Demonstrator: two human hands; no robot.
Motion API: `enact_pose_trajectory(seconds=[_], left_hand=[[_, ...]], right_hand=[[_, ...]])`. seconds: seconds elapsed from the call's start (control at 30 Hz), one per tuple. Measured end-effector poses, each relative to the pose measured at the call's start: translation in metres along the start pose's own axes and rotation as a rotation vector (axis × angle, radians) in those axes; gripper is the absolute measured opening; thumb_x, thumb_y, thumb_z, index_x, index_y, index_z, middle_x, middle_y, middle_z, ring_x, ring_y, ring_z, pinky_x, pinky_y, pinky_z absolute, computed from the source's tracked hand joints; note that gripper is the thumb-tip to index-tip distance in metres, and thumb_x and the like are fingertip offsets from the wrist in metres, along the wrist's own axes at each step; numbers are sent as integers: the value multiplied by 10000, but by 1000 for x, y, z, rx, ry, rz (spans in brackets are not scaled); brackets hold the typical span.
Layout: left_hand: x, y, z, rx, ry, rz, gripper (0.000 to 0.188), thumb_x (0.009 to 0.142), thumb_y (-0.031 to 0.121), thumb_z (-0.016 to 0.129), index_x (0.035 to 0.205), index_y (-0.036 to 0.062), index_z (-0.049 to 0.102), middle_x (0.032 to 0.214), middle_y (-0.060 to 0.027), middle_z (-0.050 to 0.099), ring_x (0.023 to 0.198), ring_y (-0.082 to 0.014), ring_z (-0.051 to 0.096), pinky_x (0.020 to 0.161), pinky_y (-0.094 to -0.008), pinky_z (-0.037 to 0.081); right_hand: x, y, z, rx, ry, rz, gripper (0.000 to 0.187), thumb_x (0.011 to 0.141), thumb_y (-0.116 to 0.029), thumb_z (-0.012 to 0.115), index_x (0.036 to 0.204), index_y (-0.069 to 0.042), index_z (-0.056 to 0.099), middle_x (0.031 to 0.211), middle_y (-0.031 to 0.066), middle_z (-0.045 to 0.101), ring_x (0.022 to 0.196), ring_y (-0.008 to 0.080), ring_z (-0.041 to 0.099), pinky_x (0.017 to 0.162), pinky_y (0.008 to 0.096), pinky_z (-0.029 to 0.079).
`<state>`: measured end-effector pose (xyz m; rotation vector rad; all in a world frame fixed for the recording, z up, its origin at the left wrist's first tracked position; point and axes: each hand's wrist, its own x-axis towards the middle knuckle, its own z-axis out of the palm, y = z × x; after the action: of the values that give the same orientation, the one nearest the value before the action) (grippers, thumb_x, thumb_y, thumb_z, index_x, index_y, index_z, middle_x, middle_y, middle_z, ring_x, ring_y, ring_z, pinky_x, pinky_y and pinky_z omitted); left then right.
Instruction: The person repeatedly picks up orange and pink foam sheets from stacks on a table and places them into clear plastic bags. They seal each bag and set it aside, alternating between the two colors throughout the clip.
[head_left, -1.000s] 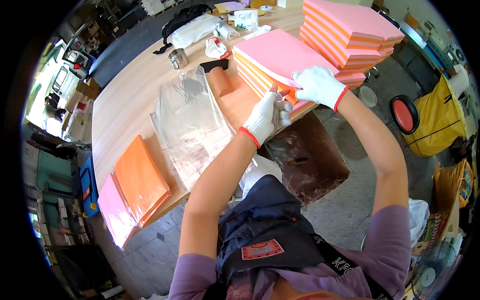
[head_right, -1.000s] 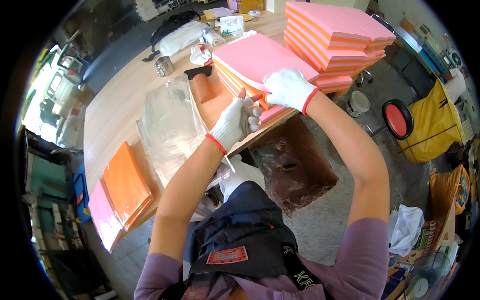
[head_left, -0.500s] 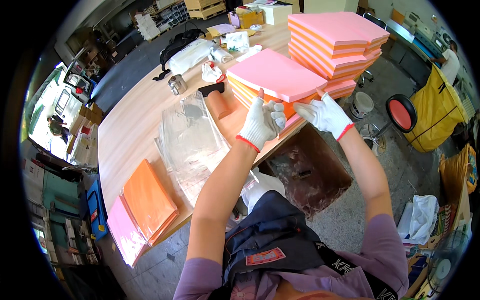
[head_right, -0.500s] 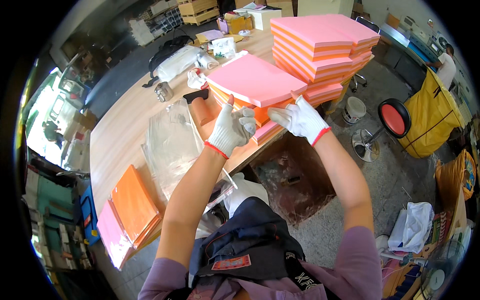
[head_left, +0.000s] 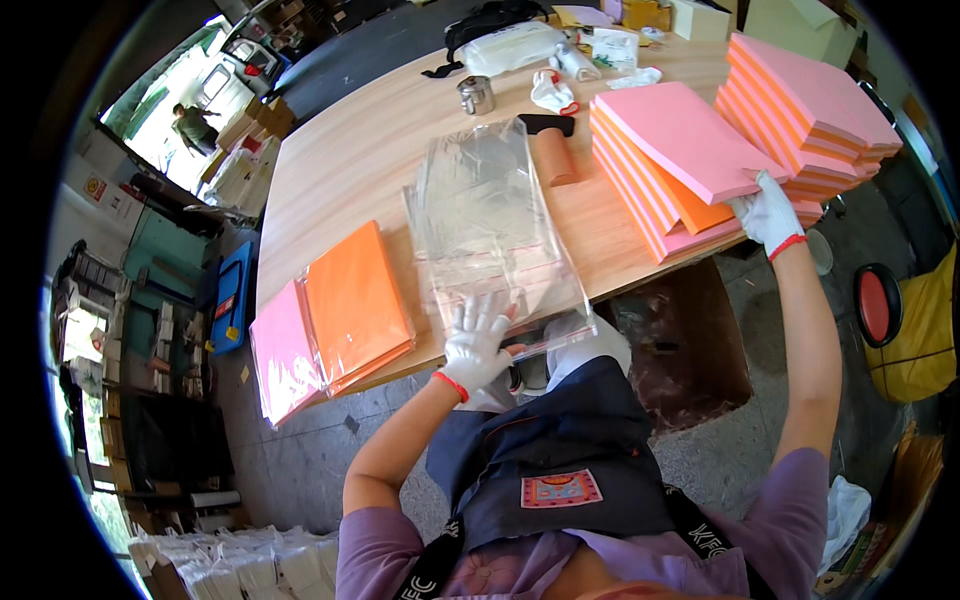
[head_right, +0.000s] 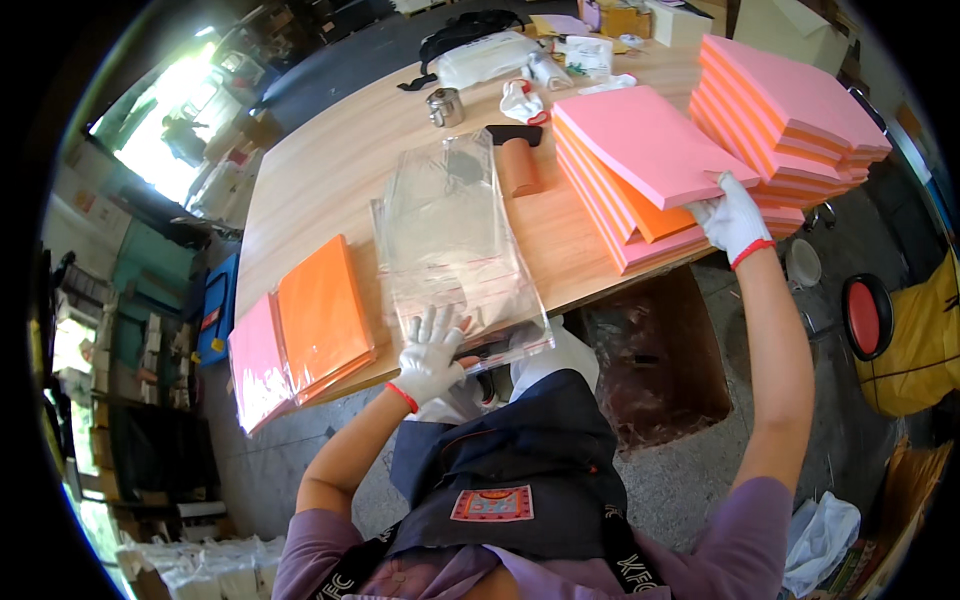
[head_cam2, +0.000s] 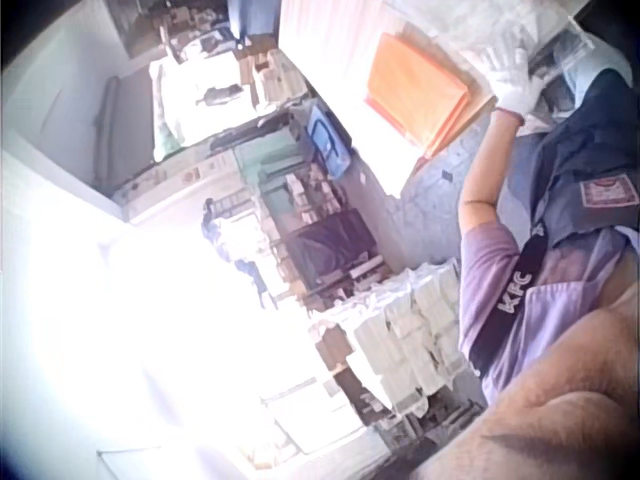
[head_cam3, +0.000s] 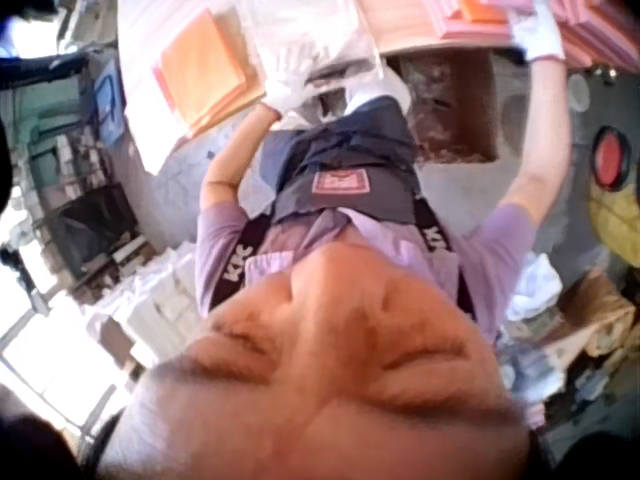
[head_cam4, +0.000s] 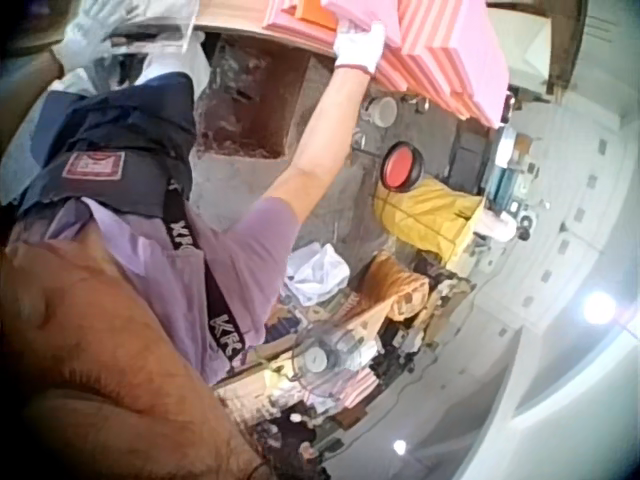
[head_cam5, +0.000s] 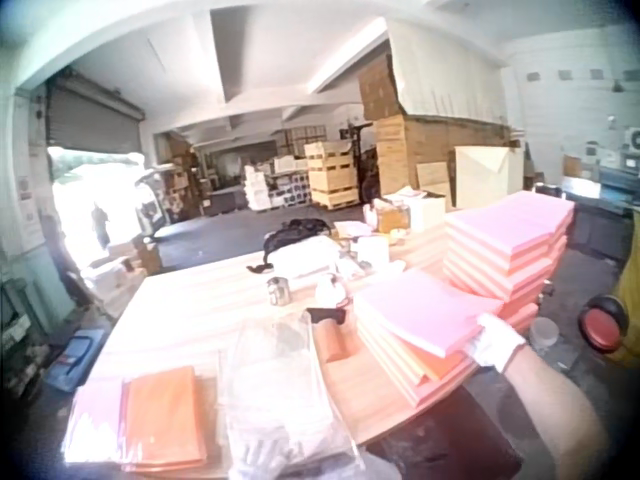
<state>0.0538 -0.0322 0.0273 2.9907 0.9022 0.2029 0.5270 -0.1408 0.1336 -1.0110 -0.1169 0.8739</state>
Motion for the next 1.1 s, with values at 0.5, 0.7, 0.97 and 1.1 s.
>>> enact_pose_trajectory(seconds=[0.5,0.7,0.97,1.1], left_hand=[[72,-29,-23,-1,-353,-333,549,746,394,640,1222,145,526,1270,-127,500,1184,-340,452,1005,-458,334],[51,-56,-5,-44,-143,-387,229,826,308,587,999,158,588,1079,-82,555,997,-301,578,732,-413,524],[44,-69,10,-118,-56,-327,224,814,227,573,1024,155,594,993,-97,589,985,-298,573,783,-433,492],[35,-73,12,-316,100,-344,243,768,131,565,1010,136,583,993,-108,590,969,-312,569,791,-429,486]], right_hand=[[-130,34,-6,-64,-97,-124,338,804,-151,628,1110,-25,558,1098,93,598,1030,211,575,877,367,491],[-184,98,19,-191,-390,218,465,732,-182,648,1128,45,561,1048,117,635,925,213,630,829,312,511],[-200,154,7,-233,-406,389,639,683,-278,700,1203,41,510,1097,110,611,985,213,606,871,325,487],[-199,164,-6,-174,-352,384,543,745,-232,644,1200,34,510,1088,115,611,979,206,606,857,328,493]])
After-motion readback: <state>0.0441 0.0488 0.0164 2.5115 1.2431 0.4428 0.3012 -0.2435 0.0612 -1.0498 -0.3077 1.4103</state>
